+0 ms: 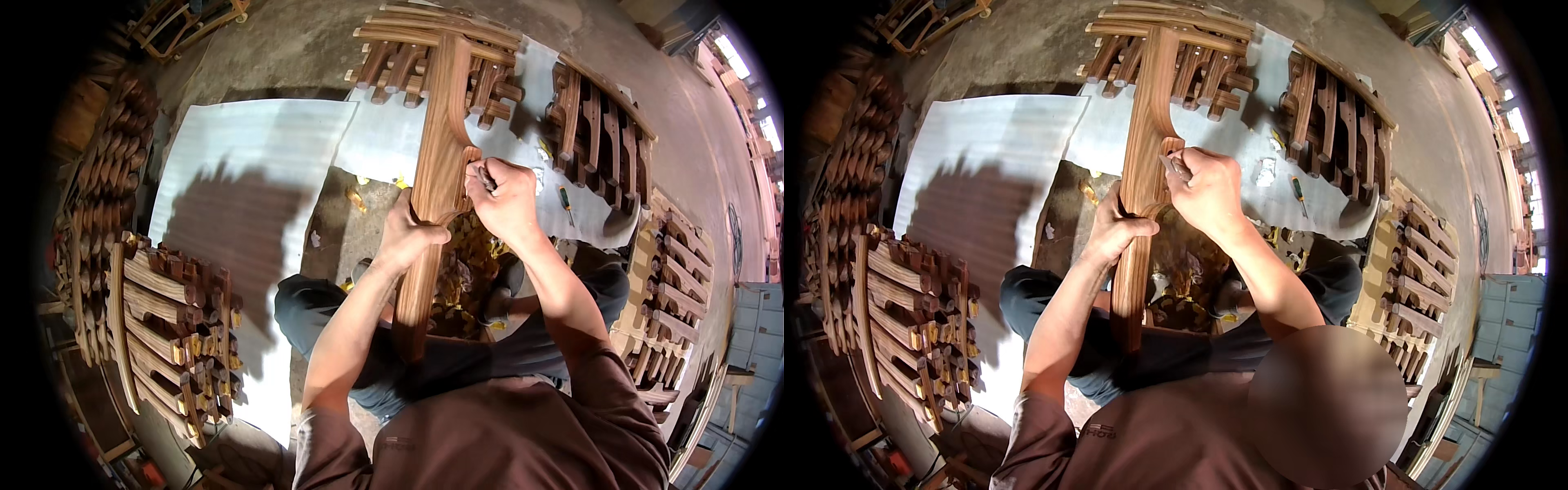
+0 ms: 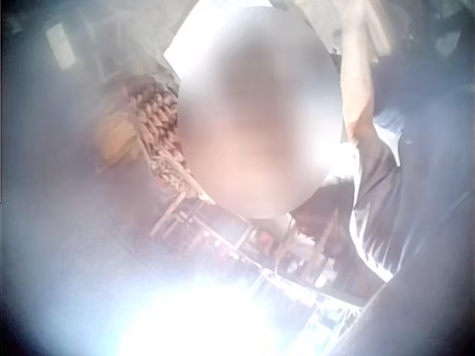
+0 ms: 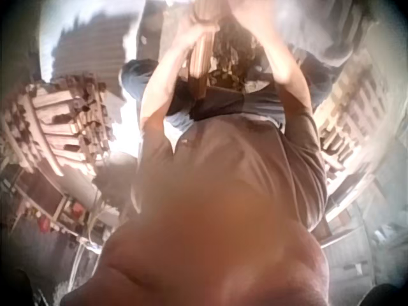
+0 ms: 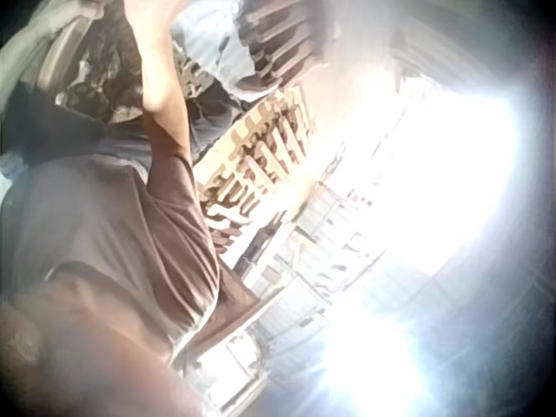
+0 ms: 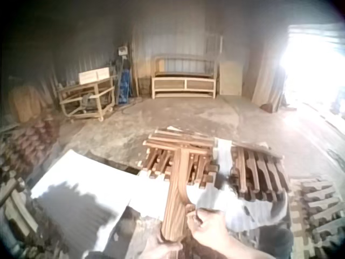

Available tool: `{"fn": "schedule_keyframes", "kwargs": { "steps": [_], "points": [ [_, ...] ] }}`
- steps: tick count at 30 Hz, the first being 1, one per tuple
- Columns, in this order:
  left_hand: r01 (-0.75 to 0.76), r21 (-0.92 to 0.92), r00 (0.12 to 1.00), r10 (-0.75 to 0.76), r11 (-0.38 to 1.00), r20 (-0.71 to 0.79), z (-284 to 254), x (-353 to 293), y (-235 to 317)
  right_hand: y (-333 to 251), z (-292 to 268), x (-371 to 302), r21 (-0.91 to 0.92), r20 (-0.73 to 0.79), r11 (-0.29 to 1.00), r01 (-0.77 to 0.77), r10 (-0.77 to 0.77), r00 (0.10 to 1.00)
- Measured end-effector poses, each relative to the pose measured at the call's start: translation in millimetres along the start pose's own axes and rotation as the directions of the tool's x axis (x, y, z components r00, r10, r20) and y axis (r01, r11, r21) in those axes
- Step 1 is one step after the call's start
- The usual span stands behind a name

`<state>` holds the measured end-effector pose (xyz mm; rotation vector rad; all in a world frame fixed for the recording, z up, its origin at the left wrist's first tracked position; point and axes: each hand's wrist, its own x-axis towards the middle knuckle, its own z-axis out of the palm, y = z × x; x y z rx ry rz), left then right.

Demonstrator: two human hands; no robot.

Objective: The person sands and scrapes the surfaces and edges of wooden furniture components using a small hand tool while sitting on the floor among several stacks of similar wooden parts.

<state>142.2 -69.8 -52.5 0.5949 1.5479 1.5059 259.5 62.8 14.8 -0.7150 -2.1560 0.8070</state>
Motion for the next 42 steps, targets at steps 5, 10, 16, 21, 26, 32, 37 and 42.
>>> {"fn": "schedule_keyframes", "kwargs": {
  "steps": [5, 10, 16, 21, 26, 32, 37, 42],
  "points": [
    [0.071, -0.053, 0.993, -0.076, 0.996, -0.093, -1, 2, 24, -22, -25, -3, 0.017, -0.055, 0.999, -0.030, 0.031, 0.998],
    [0.016, -0.118, 0.999, -0.021, 0.993, -0.044, -23, 18, 13, -19, -57, -22, 0.109, 0.036, 0.994, 0.030, -0.034, 0.999],
    [0.039, -0.505, 0.995, -0.080, 0.863, -0.060, -58, 25, 4, 13, -100, -43, 0.092, 0.022, 0.977, -0.194, 0.193, 0.981],
    [-0.095, -0.645, 0.987, -0.012, 0.758, -0.159, -74, 38, 18, 43, -67, -85, 0.020, 0.410, 0.890, -0.455, 0.408, 0.816],
    [-0.119, -0.661, 0.957, -0.091, 0.741, -0.275, -112, 42, 8, 15, -36, -112, 0.411, 0.544, 0.706, -0.577, 0.317, 0.777],
    [-0.131, -0.706, 0.892, -0.229, 0.696, -0.390, -110, 48, -8, -21, -13, -122, 0.498, 0.286, 0.811, -0.307, 0.180, 0.941],
    [-0.236, -0.743, 0.896, -0.157, 0.626, -0.416, -115, 39, 4, -23, 0, -113, 0.505, 0.156, 0.804, -0.315, 0.274, 0.949],
    [-0.134, -0.769, 0.927, -0.195, 0.625, -0.320, -43, 14, 38, -25, 13, -84, 0.611, 0.058, 0.751, -0.252, 0.275, 0.960]
  ]
}}
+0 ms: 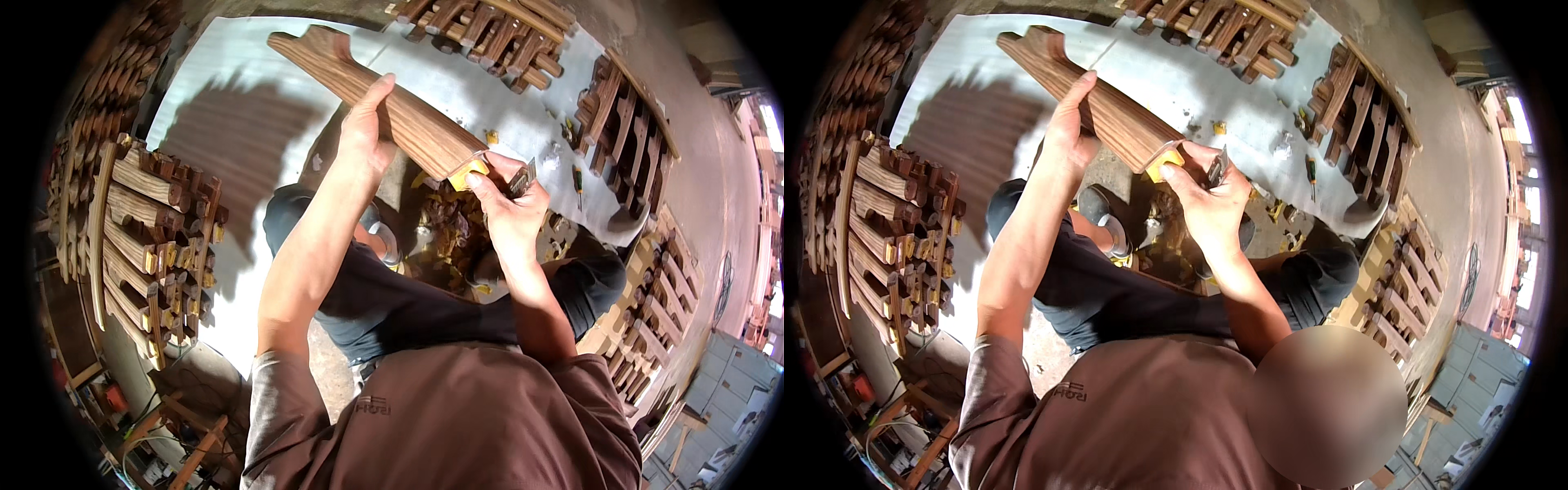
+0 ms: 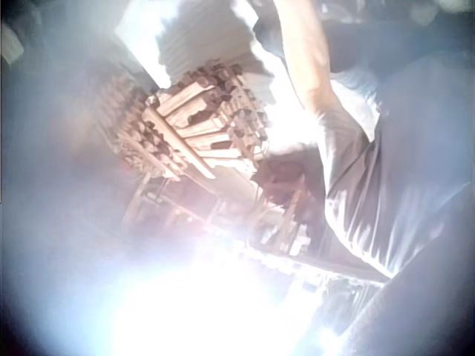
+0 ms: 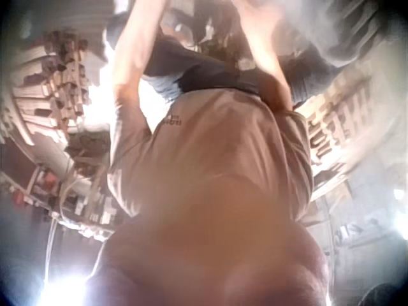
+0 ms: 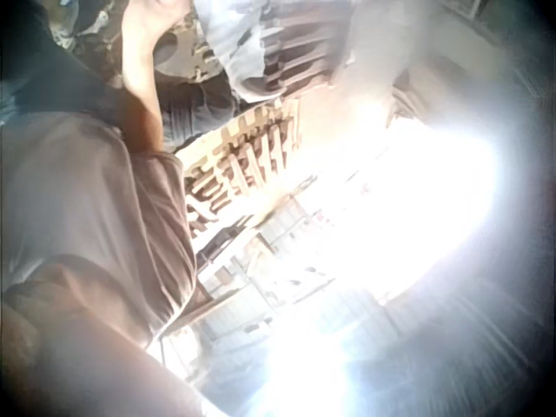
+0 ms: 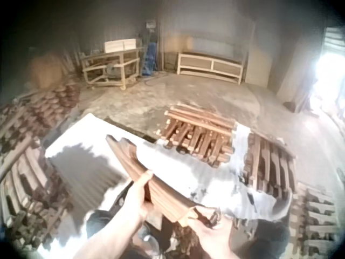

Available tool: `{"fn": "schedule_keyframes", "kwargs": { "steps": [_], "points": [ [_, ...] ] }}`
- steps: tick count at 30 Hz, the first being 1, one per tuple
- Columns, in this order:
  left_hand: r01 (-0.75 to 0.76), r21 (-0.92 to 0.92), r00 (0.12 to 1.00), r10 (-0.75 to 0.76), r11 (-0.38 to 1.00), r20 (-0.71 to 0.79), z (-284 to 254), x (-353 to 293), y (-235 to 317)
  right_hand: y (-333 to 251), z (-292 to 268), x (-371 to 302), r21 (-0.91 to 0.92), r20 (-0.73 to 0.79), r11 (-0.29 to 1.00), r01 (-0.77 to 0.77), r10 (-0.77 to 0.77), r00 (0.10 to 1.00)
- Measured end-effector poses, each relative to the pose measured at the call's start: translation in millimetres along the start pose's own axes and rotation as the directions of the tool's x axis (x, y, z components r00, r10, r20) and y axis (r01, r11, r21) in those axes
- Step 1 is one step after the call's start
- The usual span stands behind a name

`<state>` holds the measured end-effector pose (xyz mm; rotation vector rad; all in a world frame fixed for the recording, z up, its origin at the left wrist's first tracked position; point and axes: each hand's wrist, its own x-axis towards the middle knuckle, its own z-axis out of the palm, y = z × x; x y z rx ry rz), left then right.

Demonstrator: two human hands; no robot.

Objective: The person sands and scrapes the surfaces and edges of wooden furniture components using a small hand tool while sitting on the floor among several stacks of similar wooden parts.

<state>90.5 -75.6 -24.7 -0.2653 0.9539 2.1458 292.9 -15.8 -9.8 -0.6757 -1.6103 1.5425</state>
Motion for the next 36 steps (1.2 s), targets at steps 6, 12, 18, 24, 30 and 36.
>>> {"fn": "schedule_keyframes", "kwargs": {
  "steps": [6, 12, 18, 24, 30, 36],
  "points": [
    [-0.024, -0.020, 1.000, 0.024, 1.000, -0.009, -20, 21, -3, 14, 3, 0, 0.005, 0.039, 0.981, -0.195, 0.195, 0.980],
    [0.044, -0.164, 0.970, -0.003, 0.985, 0.243, -16, 17, -1, 2, 10, 15, 0.063, 0.085, 0.952, -0.298, 0.293, 0.952],
    [-0.058, -0.064, 0.997, 0.060, 0.996, 0.040, -22, 31, 12, -10, -17, 3, -0.570, 0.241, 0.820, -0.053, 0.228, 0.943],
    [-0.051, -0.137, 0.999, 0.052, 0.989, 0.002, -17, 25, 14, 2, 11, 16, 0.148, 0.220, 0.832, -0.535, 0.500, 0.838],
    [-0.045, -0.161, 0.998, 0.053, 0.986, 0.043, -21, 25, 8, 16, 24, 13, 0.317, 0.233, 0.800, -0.510, 0.455, 0.859],
    [-0.073, -0.175, 0.996, 0.079, 0.982, 0.031, -16, 19, 7, 19, 28, 5, 0.373, 0.240, 0.796, -0.476, 0.413, 0.878]
  ]
}}
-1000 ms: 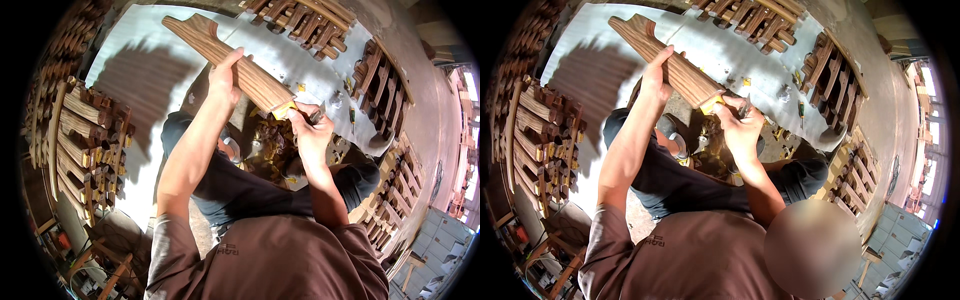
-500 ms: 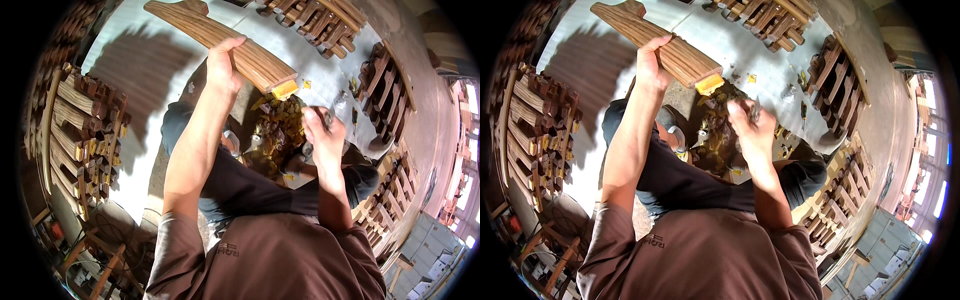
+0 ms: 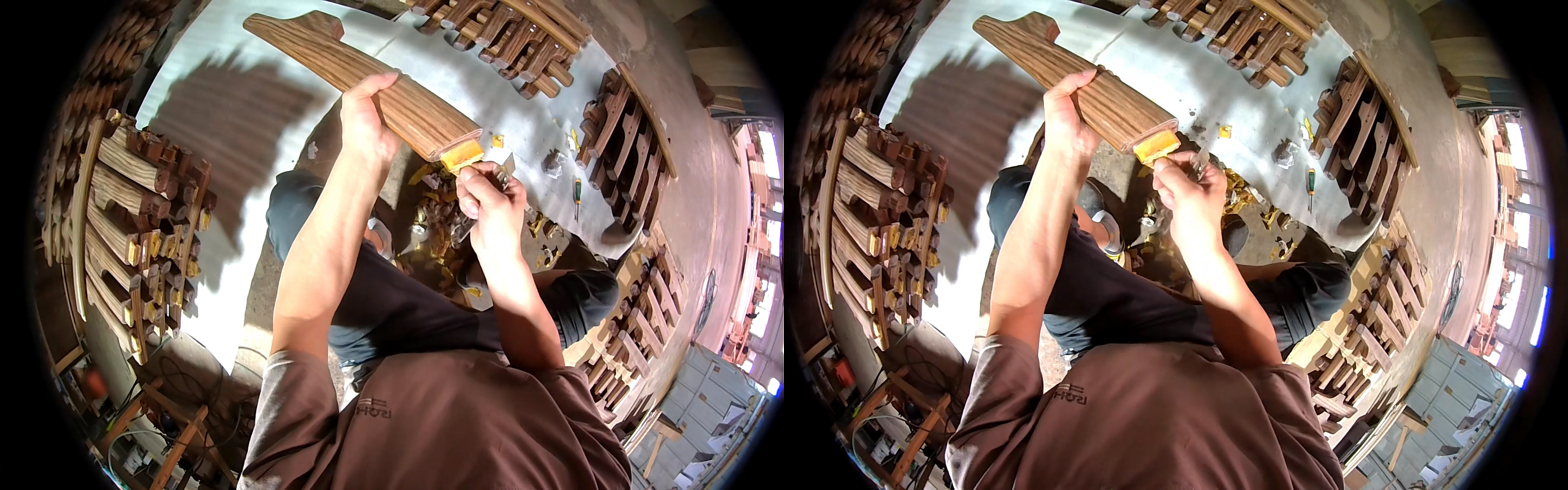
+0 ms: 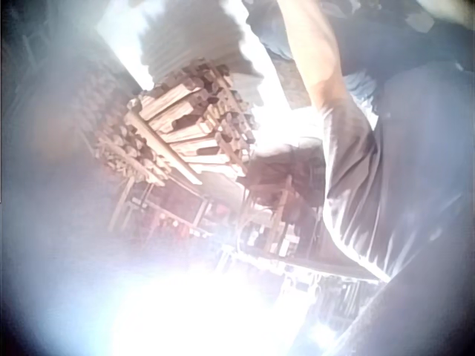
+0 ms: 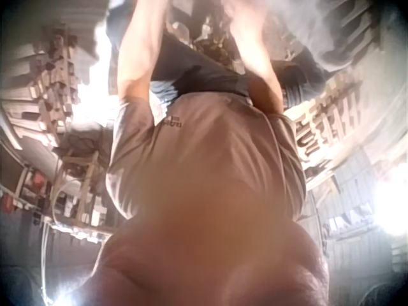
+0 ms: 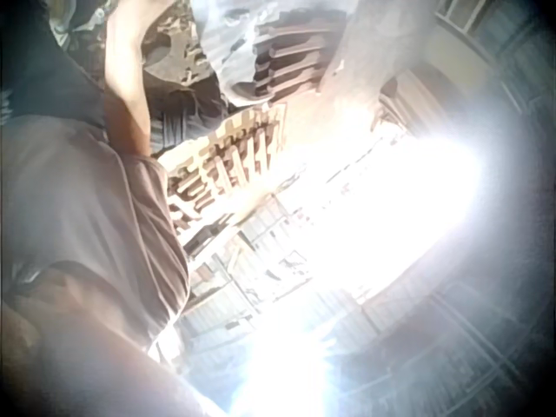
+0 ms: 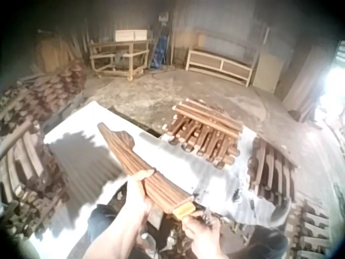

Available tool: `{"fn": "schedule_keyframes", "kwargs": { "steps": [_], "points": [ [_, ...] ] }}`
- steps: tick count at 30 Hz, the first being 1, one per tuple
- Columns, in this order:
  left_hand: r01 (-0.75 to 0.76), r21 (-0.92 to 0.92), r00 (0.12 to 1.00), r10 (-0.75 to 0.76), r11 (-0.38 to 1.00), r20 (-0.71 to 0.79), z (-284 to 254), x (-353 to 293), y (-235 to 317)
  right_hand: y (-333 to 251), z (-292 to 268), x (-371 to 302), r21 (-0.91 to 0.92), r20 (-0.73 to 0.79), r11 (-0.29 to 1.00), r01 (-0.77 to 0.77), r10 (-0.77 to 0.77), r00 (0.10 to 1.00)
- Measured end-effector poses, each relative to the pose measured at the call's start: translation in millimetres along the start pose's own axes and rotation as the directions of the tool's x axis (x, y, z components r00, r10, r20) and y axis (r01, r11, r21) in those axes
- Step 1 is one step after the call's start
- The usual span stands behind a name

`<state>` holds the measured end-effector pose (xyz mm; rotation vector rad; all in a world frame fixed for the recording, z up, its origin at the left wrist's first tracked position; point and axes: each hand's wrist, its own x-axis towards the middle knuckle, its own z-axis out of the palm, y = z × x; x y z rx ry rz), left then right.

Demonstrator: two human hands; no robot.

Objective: The person sands and scrapes the surfaces and edges of wooden furniture components using a small hand tool while sitting on the floor among several stacks of similar wooden parts.

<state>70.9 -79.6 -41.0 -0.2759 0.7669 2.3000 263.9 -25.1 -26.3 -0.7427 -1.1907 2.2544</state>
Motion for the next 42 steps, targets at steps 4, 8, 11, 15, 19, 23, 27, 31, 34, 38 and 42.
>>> {"fn": "schedule_keyframes", "kwargs": {
  "steps": [4, 8, 11, 15, 19, 23, 27, 31, 34, 38, 42],
  "points": [
    [-0.016, -0.074, 0.998, 0.021, 0.997, 0.064, 2, -5, 5, 7, -1, 2, 0.427, 0.168, 0.855, -0.293, 0.244, 0.955],
    [-0.007, -0.063, 1.000, 0.007, 0.998, 0.011, -3, -2, 6, 4, 2, -2, 0.199, 0.088, 0.972, -0.127, 0.112, 0.990],
    [-0.009, -0.113, 0.968, 0.037, 0.994, 0.247, -7, -6, 8, 3, 6, -6, 0.150, 0.073, 0.986, -0.070, 0.060, 0.996],
    [0.056, -0.253, 0.848, 0.088, 0.966, 0.523, 12, -13, 11, -23, 20, -13, -0.638, 0.361, 0.344, 0.689, -0.656, 0.662],
    [0.154, -0.206, 0.956, -0.093, 0.967, 0.278, -6, 2, 29, -40, 4, -6, -0.559, 0.750, -0.352, 0.750, -0.600, 0.278],
    [0.281, -0.260, 0.921, -0.183, 0.924, 0.345, -17, 9, 10, -34, -4, -12, -0.563, 0.737, -0.303, 0.769, -0.605, 0.301],
    [0.356, -0.305, 0.885, -0.215, 0.884, 0.412, -11, 6, 3, -34, -2, -19, -0.632, 0.629, -0.139, 0.762, -0.667, 0.400],
    [0.319, -0.295, 0.877, -0.163, 0.901, 0.451, -6, 3, -1, -29, -10, -26, -0.700, 0.286, 0.384, 0.602, -0.622, 0.729],
    [0.287, -0.328, 0.876, -0.109, 0.900, 0.470, -1, 0, -1, -28, -18, -23, -0.265, -0.051, 0.951, 0.162, -0.182, 0.982],
    [0.158, -0.287, 0.893, -0.012, 0.945, 0.451, 6, -6, 1, -18, -20, -18, 0.015, -0.155, 0.995, -0.097, 0.098, 0.983],
    [0.036, -0.195, 0.877, 0.062, 0.980, 0.476, 10, -8, 5, -16, -31, -4, -0.295, -0.123, 0.950, 0.101, -0.142, 0.982]
  ]
}}
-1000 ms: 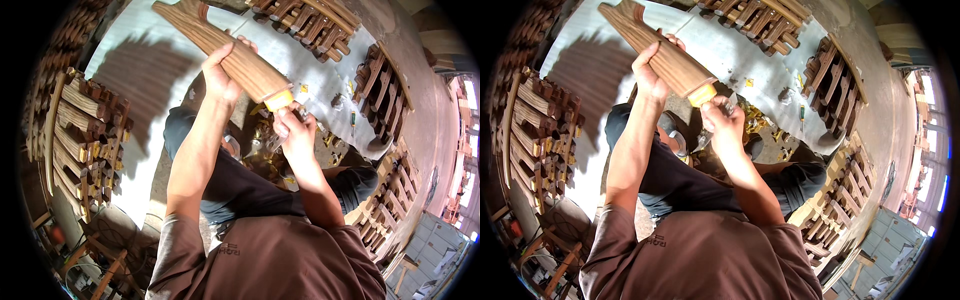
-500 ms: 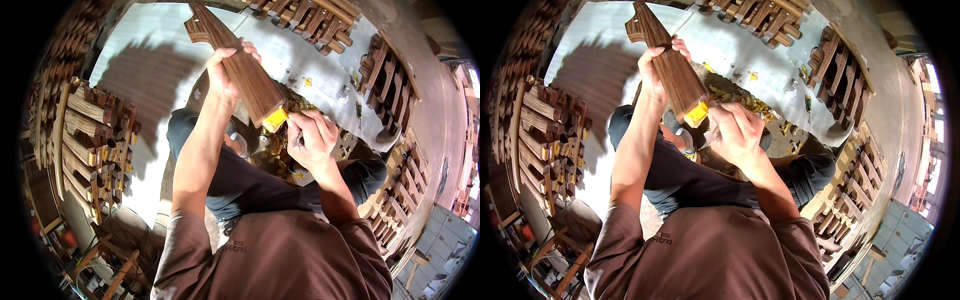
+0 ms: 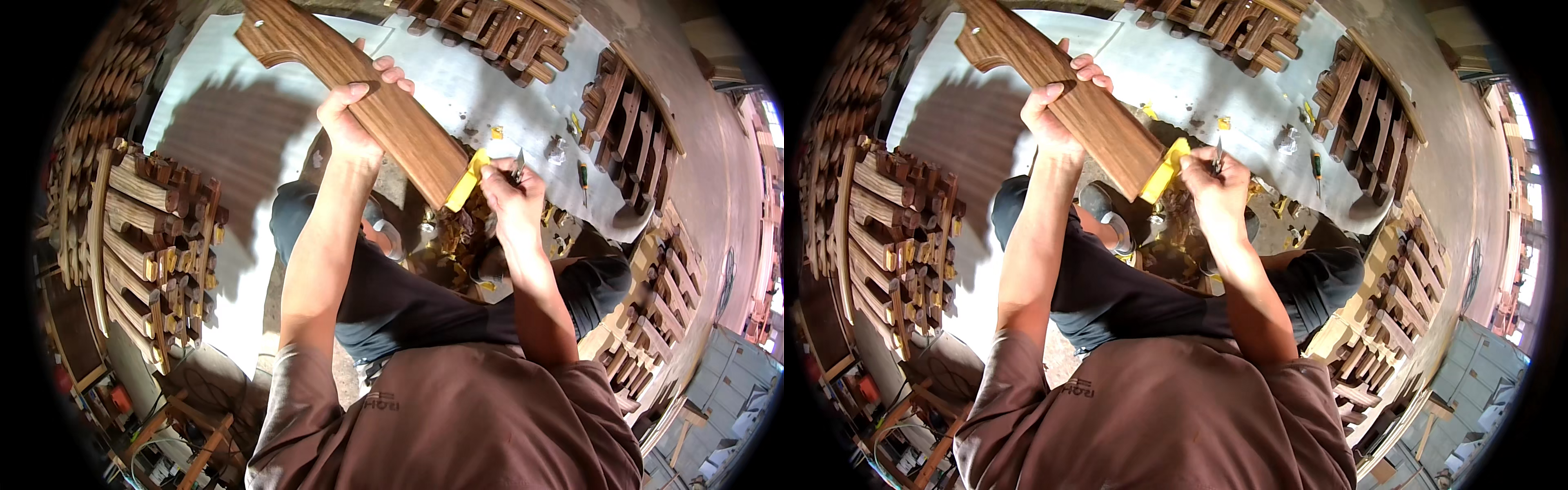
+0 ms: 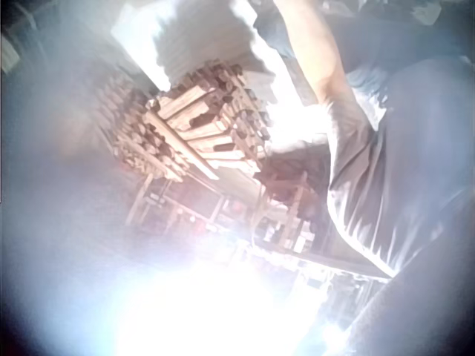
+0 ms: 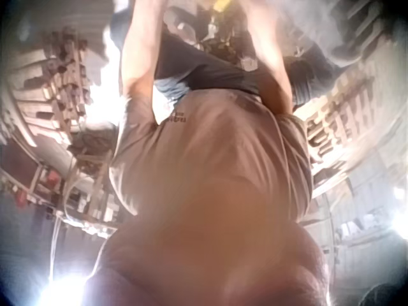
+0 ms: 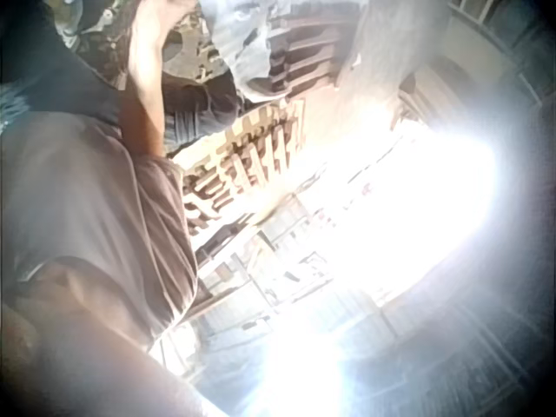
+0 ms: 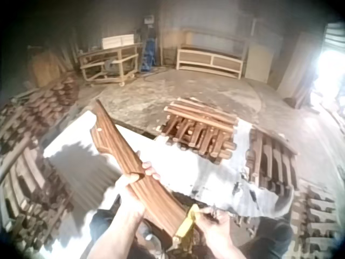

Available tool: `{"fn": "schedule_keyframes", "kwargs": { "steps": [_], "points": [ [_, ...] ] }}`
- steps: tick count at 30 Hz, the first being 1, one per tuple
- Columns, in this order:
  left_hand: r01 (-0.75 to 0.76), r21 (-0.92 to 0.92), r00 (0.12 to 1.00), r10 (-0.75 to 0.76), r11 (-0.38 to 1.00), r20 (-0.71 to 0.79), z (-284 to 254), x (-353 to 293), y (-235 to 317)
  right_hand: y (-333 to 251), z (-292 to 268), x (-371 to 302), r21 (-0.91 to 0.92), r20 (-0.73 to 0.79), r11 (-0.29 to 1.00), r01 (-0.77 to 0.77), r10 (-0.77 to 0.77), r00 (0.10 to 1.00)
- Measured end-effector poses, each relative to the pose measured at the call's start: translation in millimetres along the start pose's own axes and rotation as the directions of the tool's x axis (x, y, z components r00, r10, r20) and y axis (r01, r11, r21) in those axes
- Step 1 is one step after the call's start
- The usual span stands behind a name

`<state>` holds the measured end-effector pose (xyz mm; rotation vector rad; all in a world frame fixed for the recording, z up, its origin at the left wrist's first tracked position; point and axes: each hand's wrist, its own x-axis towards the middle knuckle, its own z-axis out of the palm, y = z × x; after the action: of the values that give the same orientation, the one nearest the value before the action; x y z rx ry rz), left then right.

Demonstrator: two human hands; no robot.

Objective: The person sands and scrapes the surfaces and edges of wooden furniture components using a small hand tool while sitting on the floor among several stacks of similar wooden parts.

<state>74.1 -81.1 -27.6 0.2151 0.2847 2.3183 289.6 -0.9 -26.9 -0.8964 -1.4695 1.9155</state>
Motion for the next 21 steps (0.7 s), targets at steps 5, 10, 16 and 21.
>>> {"fn": "schedule_keyframes", "kwargs": {
  "steps": [5, 10, 16, 21],
  "points": [
    [-0.034, 0.011, 0.994, 0.032, 0.999, 0.103, -3, 0, 7, -19, -6, -2, 0.129, 0.003, 0.962, -0.240, 0.242, 0.970],
    [0.000, -0.058, 0.995, 0.006, 0.998, 0.100, -10, 1, 13, -17, 0, -13, 0.003, 0.158, 0.976, -0.216, 0.213, 0.964],
    [0.034, 0.013, 0.994, -0.035, 0.999, 0.106, -11, -5, 8, -14, 8, -6, -0.332, 0.147, 0.943, 0.024, 0.027, 0.989],
    [0.057, -0.052, 0.985, -0.047, 0.997, 0.166, -12, -4, 11, -17, 7, -4, 0.123, 0.215, 0.946, -0.301, 0.270, 0.938]
  ]
}}
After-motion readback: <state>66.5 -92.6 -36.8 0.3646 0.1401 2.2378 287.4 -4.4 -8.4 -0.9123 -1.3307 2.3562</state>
